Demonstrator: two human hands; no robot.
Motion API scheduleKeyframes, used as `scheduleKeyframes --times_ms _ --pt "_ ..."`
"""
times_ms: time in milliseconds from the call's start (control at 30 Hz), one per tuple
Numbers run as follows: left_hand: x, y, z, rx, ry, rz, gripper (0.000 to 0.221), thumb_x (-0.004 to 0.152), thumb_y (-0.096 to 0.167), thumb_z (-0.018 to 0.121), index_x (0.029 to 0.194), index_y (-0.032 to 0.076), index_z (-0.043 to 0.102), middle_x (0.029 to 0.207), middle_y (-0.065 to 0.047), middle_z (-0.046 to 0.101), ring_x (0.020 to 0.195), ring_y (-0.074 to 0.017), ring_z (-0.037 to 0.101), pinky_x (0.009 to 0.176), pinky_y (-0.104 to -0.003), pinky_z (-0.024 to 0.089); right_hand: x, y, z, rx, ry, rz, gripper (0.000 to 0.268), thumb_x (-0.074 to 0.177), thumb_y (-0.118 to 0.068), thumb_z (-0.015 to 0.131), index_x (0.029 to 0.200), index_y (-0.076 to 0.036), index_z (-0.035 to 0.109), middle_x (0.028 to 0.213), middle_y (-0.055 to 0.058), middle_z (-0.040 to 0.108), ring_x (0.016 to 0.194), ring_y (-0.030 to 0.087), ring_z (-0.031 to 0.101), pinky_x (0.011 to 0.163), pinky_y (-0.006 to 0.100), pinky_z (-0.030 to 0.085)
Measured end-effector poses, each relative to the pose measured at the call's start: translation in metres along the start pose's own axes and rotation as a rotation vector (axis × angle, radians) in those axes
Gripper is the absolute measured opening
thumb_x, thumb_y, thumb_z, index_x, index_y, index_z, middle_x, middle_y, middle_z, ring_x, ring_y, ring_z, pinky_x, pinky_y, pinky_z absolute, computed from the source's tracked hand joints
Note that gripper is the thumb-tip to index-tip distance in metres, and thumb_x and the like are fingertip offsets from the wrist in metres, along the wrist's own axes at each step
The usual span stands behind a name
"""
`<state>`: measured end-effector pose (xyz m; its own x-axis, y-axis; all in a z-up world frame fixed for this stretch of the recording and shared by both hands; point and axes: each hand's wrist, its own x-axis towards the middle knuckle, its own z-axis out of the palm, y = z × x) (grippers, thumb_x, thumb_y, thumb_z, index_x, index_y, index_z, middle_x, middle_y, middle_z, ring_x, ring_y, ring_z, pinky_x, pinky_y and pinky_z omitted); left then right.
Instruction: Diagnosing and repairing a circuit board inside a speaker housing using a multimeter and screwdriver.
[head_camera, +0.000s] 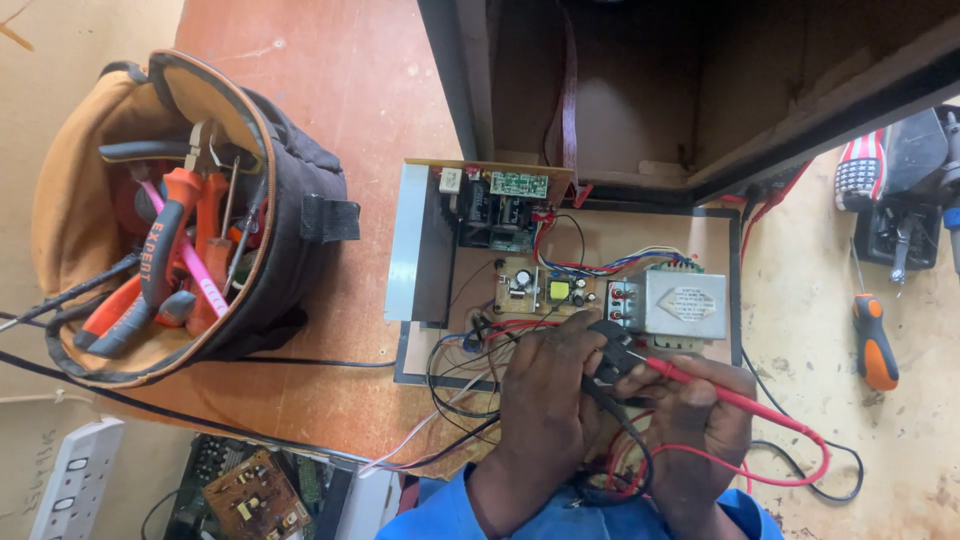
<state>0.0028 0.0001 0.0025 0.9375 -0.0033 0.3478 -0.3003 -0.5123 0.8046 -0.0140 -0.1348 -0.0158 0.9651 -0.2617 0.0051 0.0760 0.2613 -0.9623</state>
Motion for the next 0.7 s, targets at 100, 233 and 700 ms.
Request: scheduleKeyframes --times_ms 100,233,700 --pt "0.005 0.001 -0.002 0.008 0.024 0.053 0.025 0.099 -0.002 0.042 0.117 0.001 0.059 0.135 -0.021 0.066 0.097 -0.0335 0.063 0.086 -0.041 0.047 0.002 -0.018 0.011 -0.334 0.015 -0.177 0.035 0.110 -0.039 0.046 0.113 -0.004 0.049 0.080 0.019 0.064 0.066 0.026 0.068 0.058 0.031 0.060" --pt "0.005 0.002 -0.001 0.004 0.016 0.077 0.024 0.102 0.000 0.039 0.116 -0.002 0.058 0.133 -0.025 0.065 0.108 -0.0358 0.064 0.084 -0.043 0.044 -0.001 -0.021 0.001 -0.564 -0.014 -0.187 0.028 0.105 -0.024 0.052 0.115 0.002 0.057 0.101 0.021 0.069 0.078 0.024 0.073 0.072 0.030 0.064" --pt "0.006 0.000 -0.004 0.025 0.049 0.078 0.017 0.105 0.008 0.041 0.115 0.003 0.054 0.129 -0.025 0.066 0.116 -0.0428 0.065 0.100 -0.052 0.049 0.027 -0.065 0.010 -0.876 -0.238 0.083 0.024 0.090 -0.023 0.066 0.103 -0.007 0.079 0.096 0.008 0.082 0.077 0.018 0.081 0.069 0.028 0.063"
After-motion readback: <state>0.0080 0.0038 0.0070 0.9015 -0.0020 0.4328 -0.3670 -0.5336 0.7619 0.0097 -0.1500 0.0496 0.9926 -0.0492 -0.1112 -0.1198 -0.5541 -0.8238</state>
